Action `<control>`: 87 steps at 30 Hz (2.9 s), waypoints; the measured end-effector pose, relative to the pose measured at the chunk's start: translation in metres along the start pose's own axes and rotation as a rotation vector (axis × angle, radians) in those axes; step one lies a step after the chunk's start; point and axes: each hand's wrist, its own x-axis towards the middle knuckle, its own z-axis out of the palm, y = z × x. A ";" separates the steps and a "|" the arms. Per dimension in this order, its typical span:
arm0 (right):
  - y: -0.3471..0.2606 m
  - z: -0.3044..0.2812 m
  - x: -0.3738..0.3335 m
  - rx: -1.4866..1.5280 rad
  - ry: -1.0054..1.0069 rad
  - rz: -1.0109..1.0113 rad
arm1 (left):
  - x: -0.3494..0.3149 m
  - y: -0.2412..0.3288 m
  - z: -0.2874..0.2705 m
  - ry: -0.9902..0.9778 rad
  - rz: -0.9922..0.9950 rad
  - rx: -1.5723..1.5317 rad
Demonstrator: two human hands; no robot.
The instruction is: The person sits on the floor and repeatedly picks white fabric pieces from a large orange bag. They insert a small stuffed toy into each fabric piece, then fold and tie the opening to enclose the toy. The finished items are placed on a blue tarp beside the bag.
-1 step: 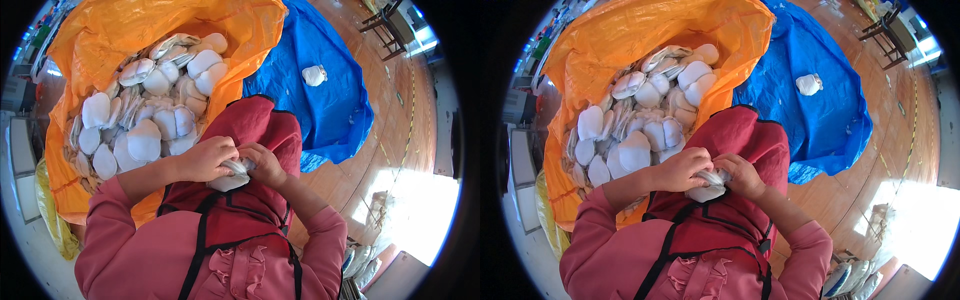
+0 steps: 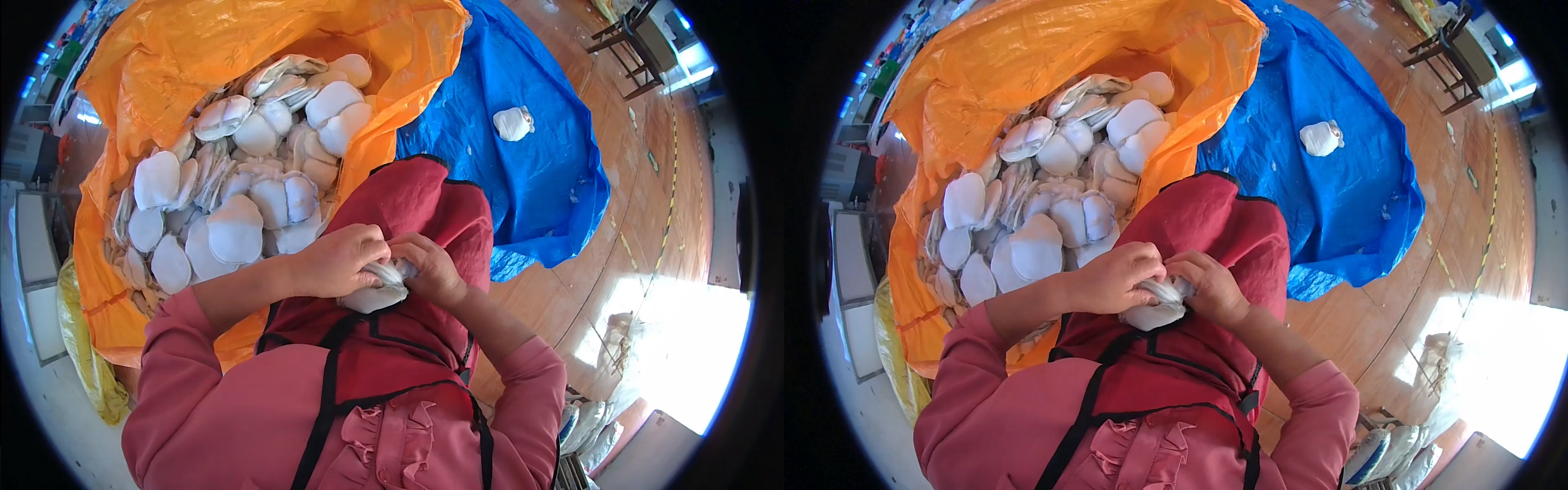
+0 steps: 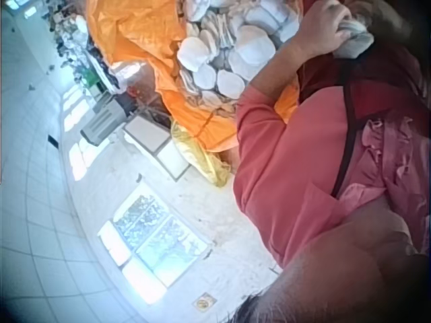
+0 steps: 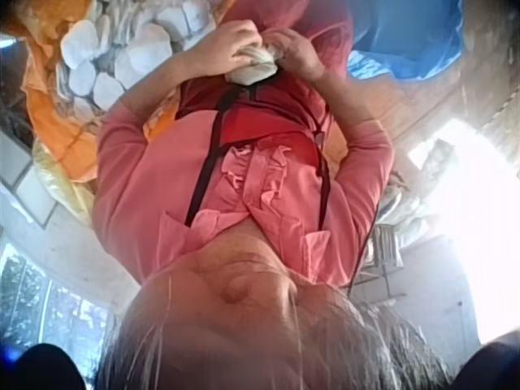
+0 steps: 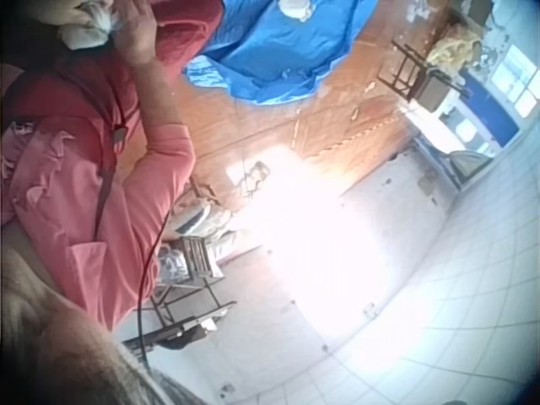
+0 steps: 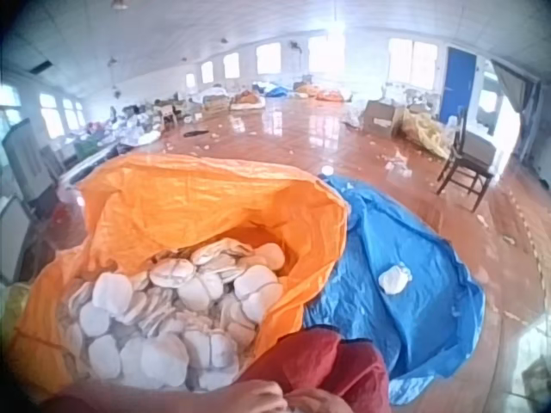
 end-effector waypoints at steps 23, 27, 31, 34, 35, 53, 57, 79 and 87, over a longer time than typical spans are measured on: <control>0.000 0.012 0.004 -0.012 0.167 -0.201 | -0.016 -0.017 -0.014 -0.267 -0.556 -0.329; 0.003 0.013 -0.001 0.031 0.148 -0.208 | -0.009 -0.023 -0.008 -0.406 -0.554 -0.505; 0.003 0.014 -0.007 -0.006 0.136 -0.233 | -0.011 -0.022 -0.002 -0.448 -0.682 -0.782; -0.004 0.007 -0.006 -0.067 0.039 -0.225 | -0.011 -0.016 -0.003 -0.413 -0.670 -0.807; -0.005 0.005 -0.005 -0.074 0.041 -0.223 | -0.011 -0.012 -0.004 -0.390 -0.666 -0.797; -0.022 0.023 -0.026 0.158 0.110 -0.157 | -0.049 0.013 0.013 -0.326 -0.152 -0.567; -0.024 0.026 -0.029 0.228 0.079 -0.114 | -0.056 0.014 0.024 -0.288 -0.084 -0.472; -0.034 -0.023 -0.007 0.716 -0.417 0.255 | -0.062 0.004 0.001 -0.100 -0.311 -0.414; -0.044 -0.004 -0.006 0.524 -0.245 0.315 | -0.065 0.017 0.007 -0.010 -0.438 -0.430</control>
